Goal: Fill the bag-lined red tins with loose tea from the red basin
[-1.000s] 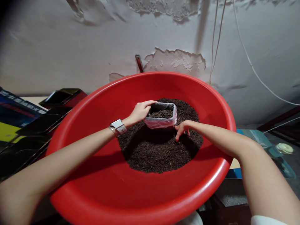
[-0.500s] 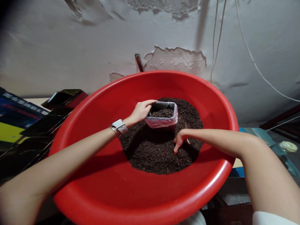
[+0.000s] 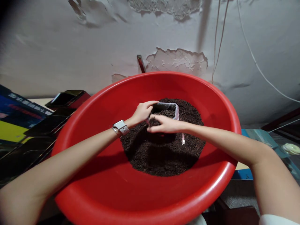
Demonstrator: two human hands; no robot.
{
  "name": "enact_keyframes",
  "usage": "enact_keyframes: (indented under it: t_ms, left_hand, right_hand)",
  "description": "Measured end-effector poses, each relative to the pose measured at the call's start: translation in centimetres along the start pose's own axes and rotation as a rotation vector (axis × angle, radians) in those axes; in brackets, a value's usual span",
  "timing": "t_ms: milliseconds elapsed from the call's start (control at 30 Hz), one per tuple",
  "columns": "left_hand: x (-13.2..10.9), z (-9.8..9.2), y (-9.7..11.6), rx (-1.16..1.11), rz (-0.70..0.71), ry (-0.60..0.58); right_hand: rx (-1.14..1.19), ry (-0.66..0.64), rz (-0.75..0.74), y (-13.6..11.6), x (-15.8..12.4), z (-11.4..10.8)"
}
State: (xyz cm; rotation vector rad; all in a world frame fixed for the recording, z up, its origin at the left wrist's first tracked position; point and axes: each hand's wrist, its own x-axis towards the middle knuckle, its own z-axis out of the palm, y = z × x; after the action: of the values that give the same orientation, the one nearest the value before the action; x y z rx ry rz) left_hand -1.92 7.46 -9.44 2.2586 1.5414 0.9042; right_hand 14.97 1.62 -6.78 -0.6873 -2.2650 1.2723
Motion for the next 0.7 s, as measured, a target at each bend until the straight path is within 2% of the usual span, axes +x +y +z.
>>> enact_keyframes:
  t_ms: [100,133,200,300,533,700]
  left_hand:
    - [0.0,-0.1,0.2,0.008,-0.012,-0.009]
    - [0.0,-0.1,0.2,0.008,-0.014,-0.011]
    - [-0.1,-0.1,0.2,0.001,-0.011,-0.009]
    - [-0.1,-0.1,0.2,-0.009,0.001,-0.002]
    - [-0.1,-0.1,0.2,-0.006,0.008,-0.001]
    - [0.0,0.0,0.2,-0.001,0.004,-0.006]
  right_hand:
    - [-0.06,0.371,0.026,0.7,0.5,-1.8]
    - [-0.072,0.46,0.048,1.1,0.6,-2.2]
    - [-0.086,0.561,0.079,1.8,0.7,-2.9]
    - [-0.109,0.575,0.065,2.6,0.7,-3.5]
    - [-0.063,0.438,-0.012,3.4,0.7,-3.5]
    - [-0.259,0.381,-0.025,2.9,0.4,-3.5]
